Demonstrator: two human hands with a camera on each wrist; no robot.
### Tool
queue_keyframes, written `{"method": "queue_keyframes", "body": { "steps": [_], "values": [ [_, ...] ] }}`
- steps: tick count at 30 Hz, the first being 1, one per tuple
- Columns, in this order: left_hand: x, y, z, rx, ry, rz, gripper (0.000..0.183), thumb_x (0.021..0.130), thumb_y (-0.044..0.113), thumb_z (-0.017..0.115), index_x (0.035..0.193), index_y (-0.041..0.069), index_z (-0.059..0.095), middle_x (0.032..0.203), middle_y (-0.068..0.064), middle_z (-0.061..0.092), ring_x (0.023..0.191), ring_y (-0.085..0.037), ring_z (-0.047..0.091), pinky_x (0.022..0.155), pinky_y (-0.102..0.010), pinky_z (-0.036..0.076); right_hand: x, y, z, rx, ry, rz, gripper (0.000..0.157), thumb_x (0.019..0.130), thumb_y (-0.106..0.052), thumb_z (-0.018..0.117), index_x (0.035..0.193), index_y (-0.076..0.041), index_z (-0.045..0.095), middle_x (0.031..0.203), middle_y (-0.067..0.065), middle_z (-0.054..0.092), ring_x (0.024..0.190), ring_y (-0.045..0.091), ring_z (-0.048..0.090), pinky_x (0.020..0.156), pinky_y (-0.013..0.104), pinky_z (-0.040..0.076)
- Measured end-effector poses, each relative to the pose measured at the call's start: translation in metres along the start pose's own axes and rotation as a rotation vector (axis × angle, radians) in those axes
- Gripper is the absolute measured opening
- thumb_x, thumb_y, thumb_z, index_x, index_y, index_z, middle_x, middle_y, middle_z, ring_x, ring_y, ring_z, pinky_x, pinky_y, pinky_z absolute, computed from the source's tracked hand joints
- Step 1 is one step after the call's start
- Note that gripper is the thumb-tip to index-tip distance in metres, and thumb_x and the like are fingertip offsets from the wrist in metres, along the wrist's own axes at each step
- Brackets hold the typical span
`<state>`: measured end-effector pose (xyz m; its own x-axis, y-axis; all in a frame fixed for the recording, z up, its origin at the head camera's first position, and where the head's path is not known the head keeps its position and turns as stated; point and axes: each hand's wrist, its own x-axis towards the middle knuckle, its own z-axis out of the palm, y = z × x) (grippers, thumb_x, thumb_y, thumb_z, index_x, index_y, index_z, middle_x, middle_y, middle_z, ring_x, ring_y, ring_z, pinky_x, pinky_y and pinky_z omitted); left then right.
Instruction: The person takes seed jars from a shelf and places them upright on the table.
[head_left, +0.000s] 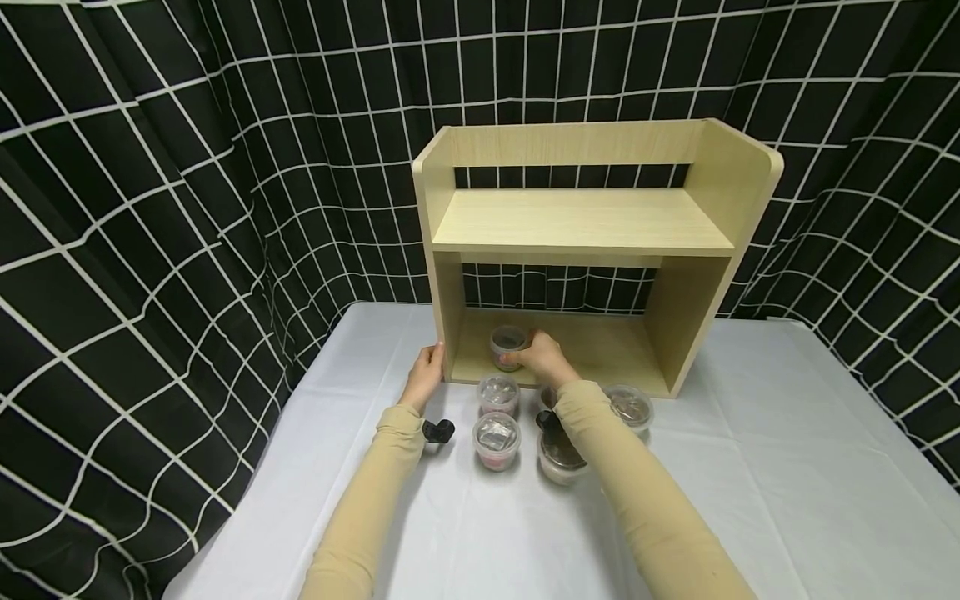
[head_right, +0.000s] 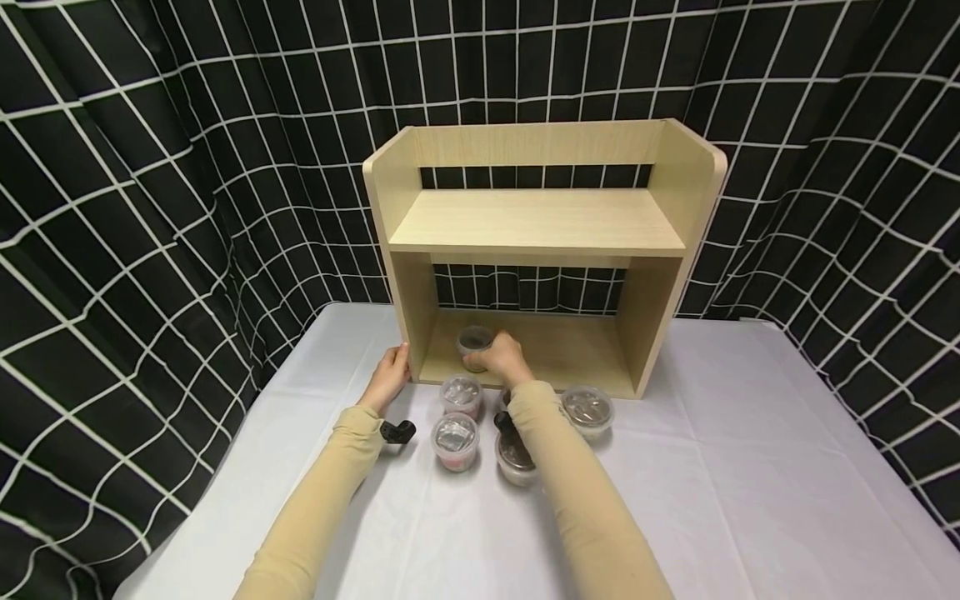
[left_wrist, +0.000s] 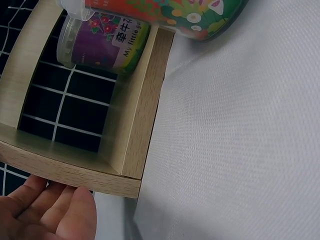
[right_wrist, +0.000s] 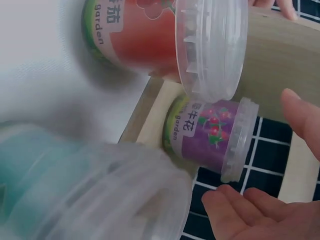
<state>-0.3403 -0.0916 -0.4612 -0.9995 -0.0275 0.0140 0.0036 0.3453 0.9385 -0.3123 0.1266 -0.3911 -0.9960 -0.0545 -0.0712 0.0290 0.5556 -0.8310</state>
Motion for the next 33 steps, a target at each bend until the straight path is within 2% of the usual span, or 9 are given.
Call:
{"method": "queue_keyframes", "body": {
  "steps": [3, 8, 10, 13, 18, 26, 31, 33],
  "values": [
    [0.001, 0.0, -0.001, -0.002, -0.001, -0.004, 0.058, 0.099, 0.048, 0.033, 0.132, 0.001, 0.044, 0.107, -0.017, 0.055, 0.096, -0.027, 0.055, 0.084, -0.039, 0.045, 0.003, -0.003, 0.003, -0.011, 0.003, -0.015, 0.07, 0.078, -0.019, 0.075, 0.126, 0.016, 0.038, 0.122, 0.03, 0.048, 0.111, 0.039, 0.048, 0.093, 0.045, 0.04],
    [0.002, 0.0, -0.001, -0.011, -0.007, -0.005, 0.059, 0.098, 0.049, 0.033, 0.132, 0.001, 0.043, 0.108, -0.017, 0.055, 0.097, -0.028, 0.055, 0.084, -0.039, 0.045, 0.008, -0.005, 0.008, -0.069, 0.016, -0.019, 0.054, 0.076, -0.017, 0.075, 0.112, 0.014, 0.049, 0.105, 0.025, 0.057, 0.096, 0.035, 0.054, 0.084, 0.043, 0.045],
    [0.003, 0.0, -0.001, -0.014, -0.007, -0.004, 0.059, 0.098, 0.049, 0.034, 0.132, 0.002, 0.044, 0.105, -0.016, 0.055, 0.097, -0.028, 0.055, 0.085, -0.039, 0.044, 0.01, -0.006, 0.009, -0.094, 0.023, -0.006, 0.052, 0.075, -0.017, 0.076, 0.109, 0.012, 0.049, 0.103, 0.024, 0.056, 0.096, 0.035, 0.054, 0.084, 0.043, 0.045],
    [0.004, 0.0, -0.002, -0.021, -0.005, -0.001, 0.058, 0.098, 0.049, 0.034, 0.131, 0.002, 0.045, 0.104, -0.016, 0.055, 0.096, -0.028, 0.055, 0.085, -0.039, 0.044, 0.014, -0.007, 0.008, -0.14, 0.028, 0.004, 0.055, 0.075, -0.019, 0.077, 0.109, 0.012, 0.048, 0.104, 0.025, 0.055, 0.099, 0.037, 0.053, 0.087, 0.044, 0.044],
    [0.003, -0.003, -0.002, -0.026, -0.011, -0.007, 0.057, 0.099, 0.047, 0.035, 0.132, 0.002, 0.044, 0.114, -0.017, 0.055, 0.099, -0.027, 0.054, 0.087, -0.039, 0.044, 0.02, -0.005, 0.008, -0.218, 0.006, 0.02, 0.071, 0.077, -0.025, 0.077, 0.12, 0.018, 0.04, 0.118, 0.032, 0.049, 0.112, 0.043, 0.046, 0.095, 0.046, 0.038],
    [0.002, -0.004, 0.0, -0.023, -0.01, 0.002, 0.06, 0.098, 0.05, 0.033, 0.132, 0.002, 0.044, 0.116, -0.018, 0.054, 0.101, -0.028, 0.054, 0.087, -0.04, 0.044, 0.029, 0.002, 0.011, -0.237, -0.014, -0.005, 0.08, 0.077, -0.025, 0.076, 0.127, 0.019, 0.032, 0.122, 0.035, 0.045, 0.116, 0.046, 0.042, 0.098, 0.047, 0.035],
    [0.002, -0.006, -0.001, -0.03, -0.025, 0.003, 0.062, 0.098, 0.051, 0.033, 0.133, 0.001, 0.042, 0.126, -0.019, 0.05, 0.108, -0.03, 0.053, 0.09, -0.039, 0.044, 0.033, 0.004, 0.016, -0.243, -0.017, -0.021, 0.09, 0.077, -0.027, 0.077, 0.135, 0.016, 0.024, 0.126, 0.037, 0.041, 0.12, 0.048, 0.036, 0.1, 0.049, 0.032],
    [0.003, -0.005, -0.002, -0.025, -0.03, 0.01, 0.062, 0.098, 0.051, 0.033, 0.133, 0.001, 0.042, 0.127, -0.019, 0.049, 0.108, -0.03, 0.053, 0.09, -0.039, 0.044, 0.033, 0.005, 0.017, -0.246, -0.008, -0.044, 0.088, 0.076, -0.026, 0.077, 0.135, 0.016, 0.025, 0.125, 0.037, 0.042, 0.118, 0.048, 0.038, 0.1, 0.049, 0.033]
  ]
}}
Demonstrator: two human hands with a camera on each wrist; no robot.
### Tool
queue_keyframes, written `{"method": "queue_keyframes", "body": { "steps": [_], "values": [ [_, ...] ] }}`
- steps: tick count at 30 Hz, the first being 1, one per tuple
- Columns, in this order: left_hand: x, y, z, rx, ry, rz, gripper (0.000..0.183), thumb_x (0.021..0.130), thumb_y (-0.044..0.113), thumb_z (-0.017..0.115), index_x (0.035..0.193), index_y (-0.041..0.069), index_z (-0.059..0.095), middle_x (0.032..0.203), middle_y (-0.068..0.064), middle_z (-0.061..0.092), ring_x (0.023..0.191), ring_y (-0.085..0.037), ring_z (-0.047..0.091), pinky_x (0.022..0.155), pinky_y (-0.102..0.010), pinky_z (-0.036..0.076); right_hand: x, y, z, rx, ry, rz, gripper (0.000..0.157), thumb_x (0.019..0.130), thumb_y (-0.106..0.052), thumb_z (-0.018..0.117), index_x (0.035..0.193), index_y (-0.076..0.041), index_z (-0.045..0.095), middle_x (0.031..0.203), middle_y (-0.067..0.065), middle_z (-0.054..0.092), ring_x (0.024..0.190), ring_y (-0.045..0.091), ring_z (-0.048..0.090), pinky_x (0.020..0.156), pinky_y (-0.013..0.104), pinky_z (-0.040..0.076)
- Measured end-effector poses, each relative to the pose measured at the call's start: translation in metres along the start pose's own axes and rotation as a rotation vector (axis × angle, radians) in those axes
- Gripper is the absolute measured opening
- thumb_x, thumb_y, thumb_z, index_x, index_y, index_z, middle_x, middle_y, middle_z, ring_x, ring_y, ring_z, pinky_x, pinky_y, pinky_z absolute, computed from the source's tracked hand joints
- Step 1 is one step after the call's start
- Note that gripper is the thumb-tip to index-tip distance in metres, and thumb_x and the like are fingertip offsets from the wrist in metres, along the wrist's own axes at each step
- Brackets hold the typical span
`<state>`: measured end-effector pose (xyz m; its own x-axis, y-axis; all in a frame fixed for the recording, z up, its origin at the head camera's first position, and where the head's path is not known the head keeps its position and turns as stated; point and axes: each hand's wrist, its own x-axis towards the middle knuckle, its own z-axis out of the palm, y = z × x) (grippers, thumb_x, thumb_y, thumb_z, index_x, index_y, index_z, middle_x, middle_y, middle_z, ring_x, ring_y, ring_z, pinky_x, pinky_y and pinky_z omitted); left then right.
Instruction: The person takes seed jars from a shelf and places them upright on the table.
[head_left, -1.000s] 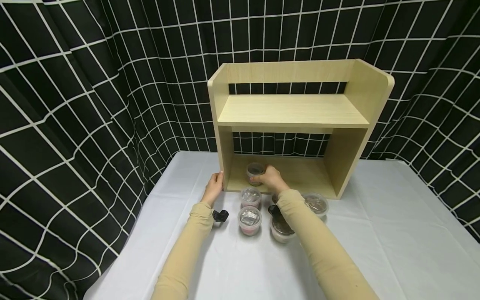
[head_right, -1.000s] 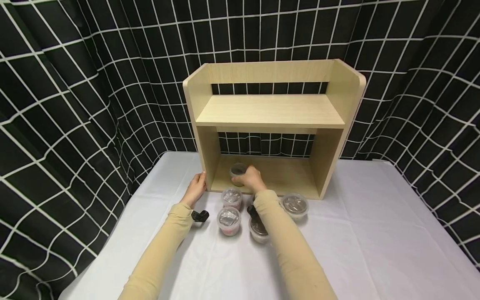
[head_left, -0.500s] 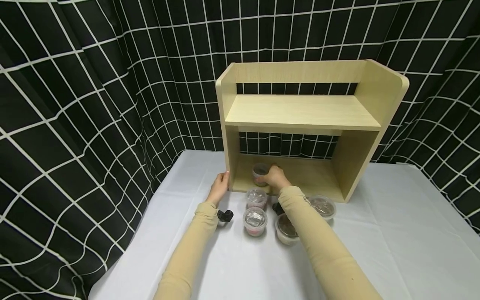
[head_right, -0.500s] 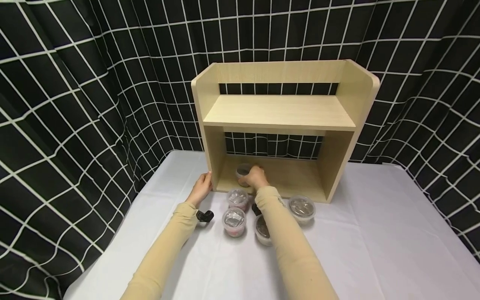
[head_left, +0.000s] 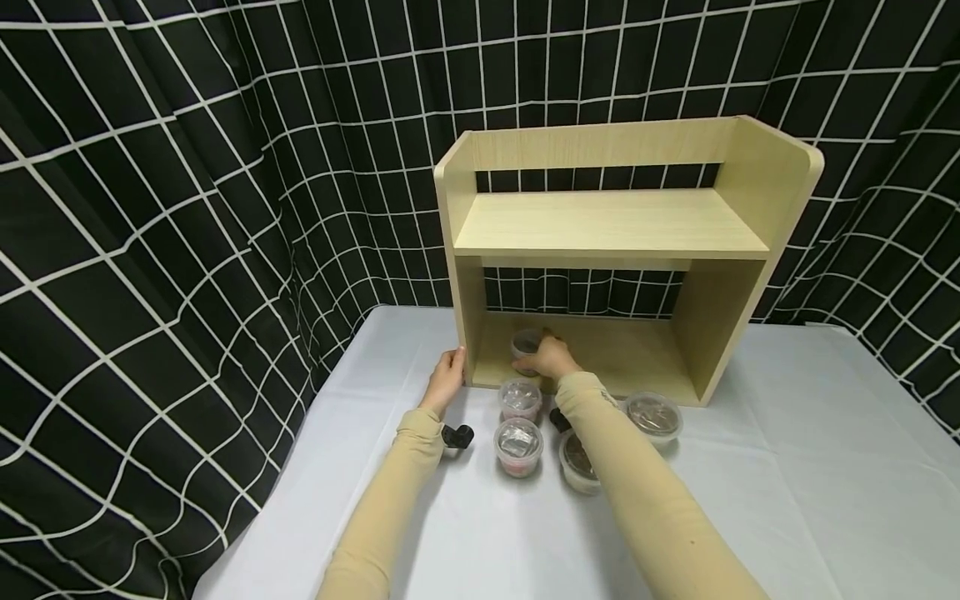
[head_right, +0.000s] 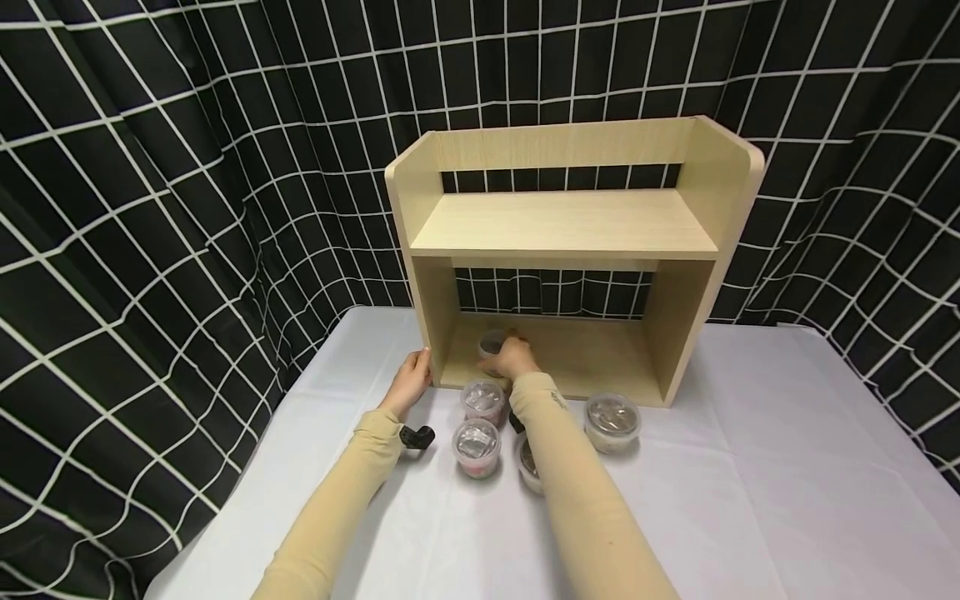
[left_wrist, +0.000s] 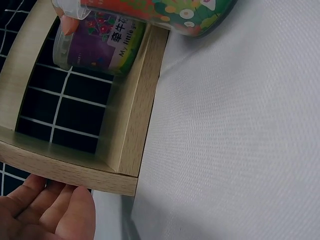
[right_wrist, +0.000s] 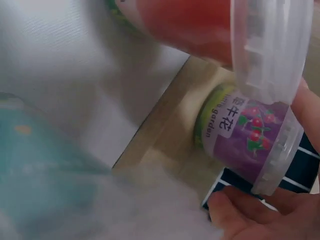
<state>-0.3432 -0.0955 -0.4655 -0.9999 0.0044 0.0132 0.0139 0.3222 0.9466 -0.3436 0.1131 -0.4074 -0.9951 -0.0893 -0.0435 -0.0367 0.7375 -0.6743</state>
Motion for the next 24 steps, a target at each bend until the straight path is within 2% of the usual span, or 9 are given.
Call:
{"method": "queue_keyframes", "body": {
  "steps": [5, 8, 12, 13, 15, 19, 20, 24],
  "values": [
    [-0.001, 0.001, 0.0, 0.003, 0.006, 0.0, 0.062, 0.097, 0.052, 0.033, 0.134, 0.002, 0.042, 0.12, -0.018, 0.053, 0.103, -0.029, 0.055, 0.088, -0.041, 0.044, -0.001, 0.003, -0.003, 0.015, 0.01, -0.024, 0.082, 0.078, -0.025, 0.076, 0.132, 0.016, 0.03, 0.123, 0.035, 0.046, 0.116, 0.046, 0.042, 0.098, 0.048, 0.035],
    [-0.001, 0.0, 0.001, 0.003, 0.006, -0.006, 0.064, 0.097, 0.054, 0.032, 0.134, 0.002, 0.042, 0.118, -0.018, 0.054, 0.102, -0.028, 0.055, 0.088, -0.042, 0.044, -0.001, 0.004, -0.003, 0.043, -0.01, 0.005, 0.078, 0.079, -0.024, 0.076, 0.131, 0.015, 0.032, 0.123, 0.033, 0.046, 0.116, 0.045, 0.043, 0.099, 0.048, 0.035],
    [-0.002, -0.001, 0.002, 0.003, 0.005, -0.007, 0.063, 0.097, 0.053, 0.032, 0.134, 0.002, 0.042, 0.122, -0.018, 0.053, 0.103, -0.029, 0.055, 0.089, -0.041, 0.044, 0.002, 0.008, -0.001, 0.123, -0.016, 0.051, 0.072, 0.074, -0.021, 0.08, 0.122, 0.015, 0.04, 0.117, 0.031, 0.05, 0.111, 0.043, 0.046, 0.096, 0.047, 0.038],
    [-0.003, -0.001, 0.002, 0.004, 0.004, -0.007, 0.063, 0.097, 0.053, 0.032, 0.133, 0.002, 0.042, 0.122, -0.018, 0.053, 0.103, -0.028, 0.055, 0.089, -0.041, 0.044, 0.009, 0.015, 0.002, 0.138, 0.002, 0.031, 0.073, 0.071, -0.024, 0.083, 0.118, 0.015, 0.043, 0.112, 0.029, 0.052, 0.106, 0.041, 0.049, 0.092, 0.045, 0.041],
    [-0.003, -0.001, 0.002, 0.007, 0.004, -0.004, 0.062, 0.098, 0.052, 0.032, 0.134, 0.002, 0.042, 0.121, -0.018, 0.053, 0.102, -0.028, 0.055, 0.088, -0.041, 0.044, 0.009, 0.016, 0.0, 0.164, 0.01, 0.036, 0.073, 0.068, -0.023, 0.084, 0.116, 0.015, 0.043, 0.11, 0.028, 0.052, 0.104, 0.04, 0.05, 0.09, 0.045, 0.042],
    [-0.004, 0.0, 0.001, 0.017, 0.0, -0.004, 0.063, 0.097, 0.053, 0.032, 0.134, 0.004, 0.042, 0.112, -0.016, 0.055, 0.099, -0.028, 0.054, 0.087, -0.042, 0.043, 0.007, 0.013, -0.007, 0.179, 0.042, 0.006, 0.077, 0.07, -0.023, 0.082, 0.123, 0.015, 0.04, 0.114, 0.029, 0.051, 0.106, 0.041, 0.05, 0.092, 0.045, 0.042],
    [-0.004, 0.001, 0.001, 0.017, -0.001, -0.006, 0.063, 0.097, 0.054, 0.032, 0.134, 0.004, 0.042, 0.111, -0.016, 0.056, 0.098, -0.028, 0.054, 0.087, -0.042, 0.043, 0.0, 0.005, -0.013, 0.188, 0.035, 0.025, 0.076, 0.073, -0.019, 0.08, 0.126, 0.015, 0.038, 0.118, 0.03, 0.049, 0.11, 0.042, 0.047, 0.095, 0.047, 0.039],
    [-0.004, 0.002, 0.0, 0.02, -0.003, -0.006, 0.065, 0.096, 0.056, 0.031, 0.134, 0.004, 0.042, 0.113, -0.016, 0.055, 0.099, -0.027, 0.054, 0.087, -0.041, 0.043, -0.003, -0.001, -0.025, 0.214, 0.065, -0.013, 0.076, 0.075, -0.019, 0.078, 0.13, 0.013, 0.036, 0.121, 0.029, 0.049, 0.112, 0.042, 0.047, 0.096, 0.046, 0.038]
  ]
}}
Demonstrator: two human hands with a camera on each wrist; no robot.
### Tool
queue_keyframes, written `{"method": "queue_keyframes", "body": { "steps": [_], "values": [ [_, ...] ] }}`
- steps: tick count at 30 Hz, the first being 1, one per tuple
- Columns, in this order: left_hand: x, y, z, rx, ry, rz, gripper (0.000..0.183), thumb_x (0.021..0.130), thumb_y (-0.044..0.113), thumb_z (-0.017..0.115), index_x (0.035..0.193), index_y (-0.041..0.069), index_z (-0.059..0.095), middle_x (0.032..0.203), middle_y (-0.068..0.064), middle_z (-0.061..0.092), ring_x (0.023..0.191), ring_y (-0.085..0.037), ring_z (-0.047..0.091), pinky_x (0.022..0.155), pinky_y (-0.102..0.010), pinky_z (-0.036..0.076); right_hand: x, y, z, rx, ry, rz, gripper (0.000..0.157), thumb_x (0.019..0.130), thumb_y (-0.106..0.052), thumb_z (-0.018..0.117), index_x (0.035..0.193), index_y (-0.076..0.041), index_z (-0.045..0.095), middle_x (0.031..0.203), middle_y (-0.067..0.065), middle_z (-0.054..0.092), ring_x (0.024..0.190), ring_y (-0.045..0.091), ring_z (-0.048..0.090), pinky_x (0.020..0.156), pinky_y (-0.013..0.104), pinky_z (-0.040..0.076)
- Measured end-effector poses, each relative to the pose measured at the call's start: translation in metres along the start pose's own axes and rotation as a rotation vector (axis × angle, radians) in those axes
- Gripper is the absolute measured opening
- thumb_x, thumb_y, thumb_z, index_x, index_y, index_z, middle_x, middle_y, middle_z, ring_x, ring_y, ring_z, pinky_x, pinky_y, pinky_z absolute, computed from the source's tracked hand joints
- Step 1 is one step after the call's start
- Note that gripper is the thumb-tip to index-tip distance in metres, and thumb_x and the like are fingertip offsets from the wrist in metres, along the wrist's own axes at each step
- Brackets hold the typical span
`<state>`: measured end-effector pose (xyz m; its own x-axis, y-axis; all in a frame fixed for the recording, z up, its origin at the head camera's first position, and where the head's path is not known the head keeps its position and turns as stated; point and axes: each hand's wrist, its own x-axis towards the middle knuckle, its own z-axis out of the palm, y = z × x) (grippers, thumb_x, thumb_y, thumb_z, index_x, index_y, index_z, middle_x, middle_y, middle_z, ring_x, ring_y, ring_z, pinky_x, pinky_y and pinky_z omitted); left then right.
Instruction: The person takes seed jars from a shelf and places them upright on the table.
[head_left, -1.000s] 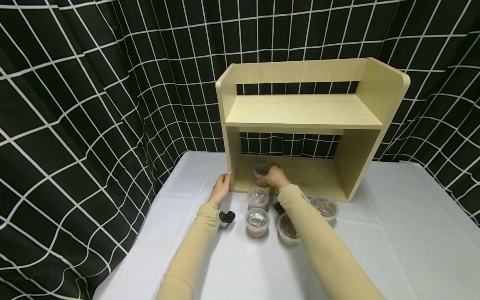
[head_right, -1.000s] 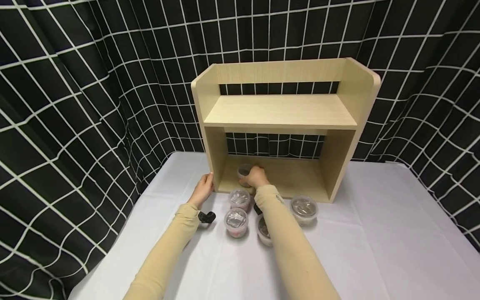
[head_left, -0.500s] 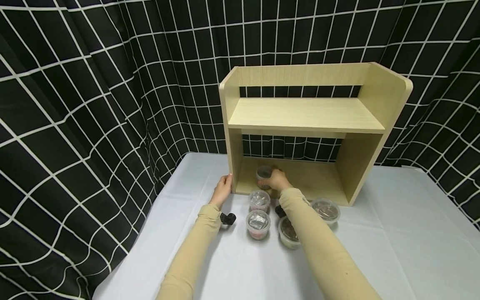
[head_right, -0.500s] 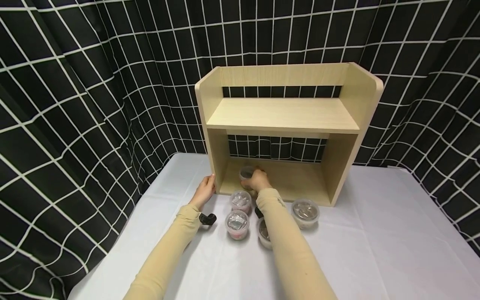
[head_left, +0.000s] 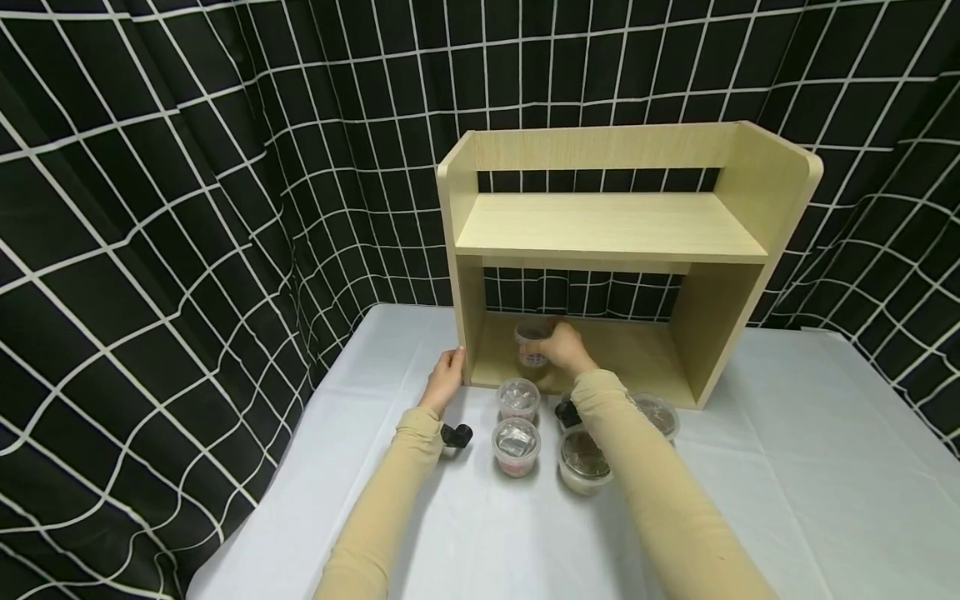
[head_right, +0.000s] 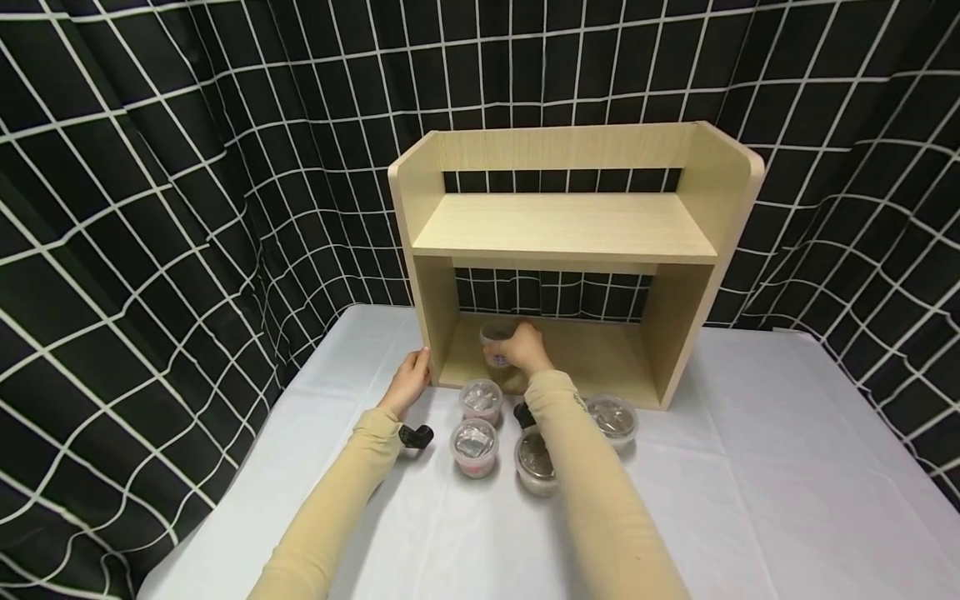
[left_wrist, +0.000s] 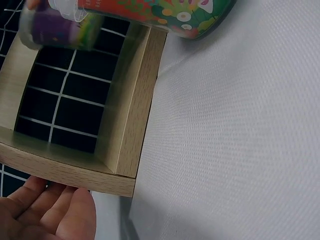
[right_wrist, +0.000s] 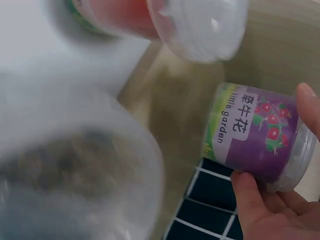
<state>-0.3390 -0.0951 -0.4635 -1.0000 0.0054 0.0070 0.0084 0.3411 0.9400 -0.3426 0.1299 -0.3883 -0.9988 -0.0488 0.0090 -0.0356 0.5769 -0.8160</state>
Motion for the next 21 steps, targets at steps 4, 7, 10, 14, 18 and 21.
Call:
{"method": "queue_keyframes", "body": {
  "steps": [4, 7, 10, 14, 18, 21],
  "values": [
    [-0.002, 0.002, 0.001, -0.009, 0.012, 0.003, 0.062, 0.098, 0.052, 0.032, 0.133, 0.002, 0.043, 0.119, -0.018, 0.053, 0.1, -0.028, 0.054, 0.088, -0.041, 0.043, -0.004, -0.004, -0.012, 0.064, 0.03, -0.009, 0.075, 0.075, -0.02, 0.078, 0.13, 0.011, 0.037, 0.122, 0.028, 0.048, 0.113, 0.04, 0.046, 0.096, 0.045, 0.038],
    [-0.002, 0.003, 0.002, -0.016, 0.013, 0.0, 0.061, 0.098, 0.051, 0.033, 0.133, 0.002, 0.043, 0.119, -0.018, 0.053, 0.101, -0.029, 0.054, 0.088, -0.043, 0.043, -0.009, -0.004, -0.02, 0.141, 0.029, 0.001, 0.076, 0.076, -0.021, 0.076, 0.132, 0.01, 0.035, 0.126, 0.027, 0.046, 0.116, 0.039, 0.044, 0.098, 0.044, 0.036],
    [0.001, 0.0, 0.002, -0.009, 0.02, 0.023, 0.065, 0.096, 0.056, 0.032, 0.132, 0.003, 0.044, 0.114, -0.017, 0.055, 0.096, -0.028, 0.056, 0.084, -0.042, 0.045, -0.014, -0.004, -0.029, 0.216, 0.006, -0.002, 0.078, 0.079, -0.021, 0.074, 0.135, 0.01, 0.032, 0.129, 0.026, 0.043, 0.118, 0.038, 0.041, 0.1, 0.043, 0.033],
    [0.003, -0.002, 0.003, 0.0, 0.034, 0.023, 0.066, 0.095, 0.057, 0.032, 0.13, 0.002, 0.045, 0.113, -0.017, 0.056, 0.096, -0.028, 0.056, 0.085, -0.042, 0.045, -0.019, -0.002, -0.041, 0.251, 0.001, -0.023, 0.078, 0.081, -0.024, 0.072, 0.136, 0.011, 0.03, 0.13, 0.027, 0.042, 0.118, 0.037, 0.041, 0.1, 0.043, 0.034],
    [0.001, 0.002, 0.003, 0.002, 0.031, -0.015, 0.059, 0.099, 0.049, 0.031, 0.132, 0.002, 0.043, 0.116, -0.018, 0.054, 0.101, -0.03, 0.055, 0.089, -0.043, 0.042, -0.024, -0.002, -0.054, 0.269, 0.023, -0.018, 0.08, 0.081, -0.028, 0.072, 0.137, 0.011, 0.03, 0.131, 0.027, 0.041, 0.118, 0.035, 0.041, 0.1, 0.042, 0.034],
    [0.0, 0.002, 0.003, 0.005, 0.032, -0.013, 0.059, 0.099, 0.048, 0.031, 0.133, 0.002, 0.043, 0.116, -0.017, 0.054, 0.1, -0.029, 0.055, 0.088, -0.042, 0.043, -0.028, -0.003, -0.062, 0.303, 0.025, -0.005, 0.083, 0.081, -0.032, 0.072, 0.138, 0.009, 0.029, 0.132, 0.025, 0.041, 0.119, 0.034, 0.04, 0.102, 0.042, 0.032]
  ]
}}
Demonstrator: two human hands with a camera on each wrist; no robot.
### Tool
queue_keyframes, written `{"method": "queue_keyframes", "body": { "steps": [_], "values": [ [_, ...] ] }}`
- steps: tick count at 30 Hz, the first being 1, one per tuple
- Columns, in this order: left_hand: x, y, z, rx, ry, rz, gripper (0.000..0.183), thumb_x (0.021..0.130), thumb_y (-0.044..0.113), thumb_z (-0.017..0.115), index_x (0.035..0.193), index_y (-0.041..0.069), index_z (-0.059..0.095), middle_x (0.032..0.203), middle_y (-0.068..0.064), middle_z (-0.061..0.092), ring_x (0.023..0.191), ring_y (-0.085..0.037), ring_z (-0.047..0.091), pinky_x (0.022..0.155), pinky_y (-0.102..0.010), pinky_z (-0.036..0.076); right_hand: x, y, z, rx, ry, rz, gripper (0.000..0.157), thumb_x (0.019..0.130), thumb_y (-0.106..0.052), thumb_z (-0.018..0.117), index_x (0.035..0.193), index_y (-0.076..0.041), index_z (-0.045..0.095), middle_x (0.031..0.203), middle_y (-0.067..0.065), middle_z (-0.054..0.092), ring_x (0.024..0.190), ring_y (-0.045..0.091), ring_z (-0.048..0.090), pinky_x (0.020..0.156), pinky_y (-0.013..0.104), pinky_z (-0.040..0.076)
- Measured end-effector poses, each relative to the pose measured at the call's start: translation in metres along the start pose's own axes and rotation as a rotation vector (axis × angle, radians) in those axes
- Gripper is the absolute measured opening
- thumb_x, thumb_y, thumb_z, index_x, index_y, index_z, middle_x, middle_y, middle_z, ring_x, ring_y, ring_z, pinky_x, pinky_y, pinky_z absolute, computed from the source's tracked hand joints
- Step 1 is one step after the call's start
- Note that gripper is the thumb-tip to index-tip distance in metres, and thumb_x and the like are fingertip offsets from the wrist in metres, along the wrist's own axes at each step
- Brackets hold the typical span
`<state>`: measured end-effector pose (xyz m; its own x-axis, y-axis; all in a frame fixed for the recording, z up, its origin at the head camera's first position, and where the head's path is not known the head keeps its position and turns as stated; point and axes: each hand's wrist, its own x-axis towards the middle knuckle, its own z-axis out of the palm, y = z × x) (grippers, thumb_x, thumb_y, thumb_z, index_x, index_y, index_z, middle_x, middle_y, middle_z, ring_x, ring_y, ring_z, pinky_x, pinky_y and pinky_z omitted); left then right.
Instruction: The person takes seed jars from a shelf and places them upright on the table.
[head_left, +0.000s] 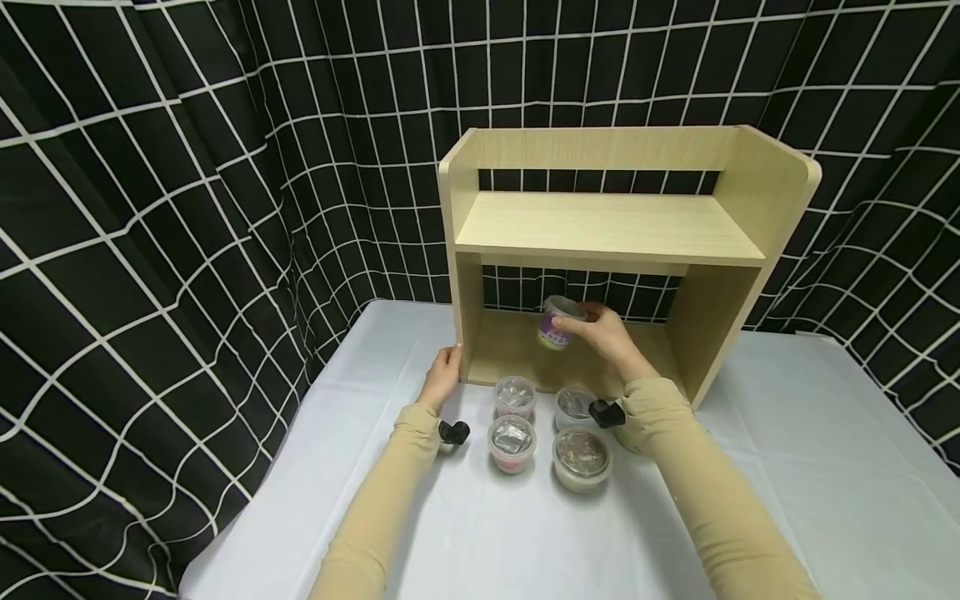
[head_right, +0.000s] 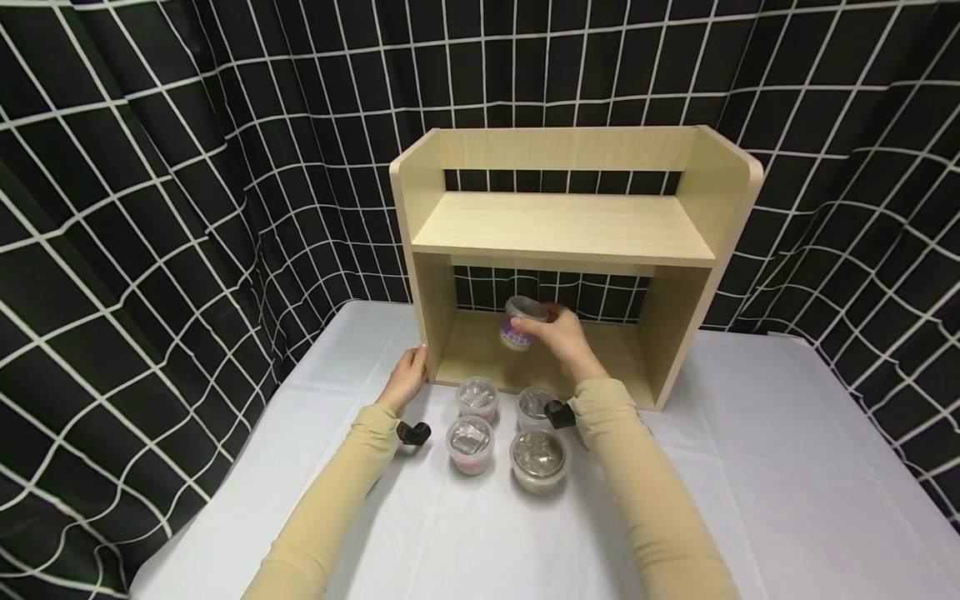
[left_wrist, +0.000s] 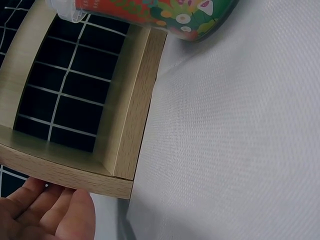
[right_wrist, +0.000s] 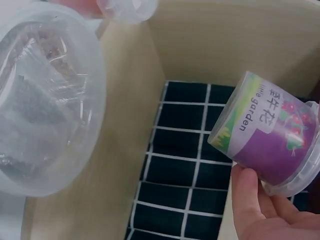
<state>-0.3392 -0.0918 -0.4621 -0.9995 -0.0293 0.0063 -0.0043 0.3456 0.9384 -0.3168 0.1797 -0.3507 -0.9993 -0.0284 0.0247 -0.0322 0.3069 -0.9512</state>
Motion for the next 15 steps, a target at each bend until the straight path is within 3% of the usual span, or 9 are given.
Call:
{"method": "queue_keyframes", "body": {
  "steps": [7, 15],
  "values": [
    [-0.001, 0.0, 0.0, -0.002, 0.002, 0.002, 0.059, 0.099, 0.049, 0.031, 0.133, 0.002, 0.043, 0.111, -0.017, 0.055, 0.098, -0.029, 0.054, 0.088, -0.043, 0.043, -0.013, -0.007, -0.009, 0.045, -0.028, -0.008, 0.085, 0.082, -0.035, 0.072, 0.14, 0.007, 0.026, 0.131, 0.026, 0.041, 0.119, 0.034, 0.04, 0.103, 0.044, 0.029],
    [0.002, -0.004, 0.001, 0.009, 0.001, 0.009, 0.061, 0.098, 0.051, 0.03, 0.133, 0.002, 0.043, 0.105, -0.015, 0.056, 0.094, -0.027, 0.054, 0.086, -0.042, 0.043, -0.029, -0.02, -0.014, 0.111, -0.108, -0.086, 0.074, 0.084, -0.026, 0.07, 0.139, 0.005, 0.03, 0.125, 0.022, 0.047, 0.112, 0.028, 0.045, 0.103, 0.042, 0.029]
  ]
}}
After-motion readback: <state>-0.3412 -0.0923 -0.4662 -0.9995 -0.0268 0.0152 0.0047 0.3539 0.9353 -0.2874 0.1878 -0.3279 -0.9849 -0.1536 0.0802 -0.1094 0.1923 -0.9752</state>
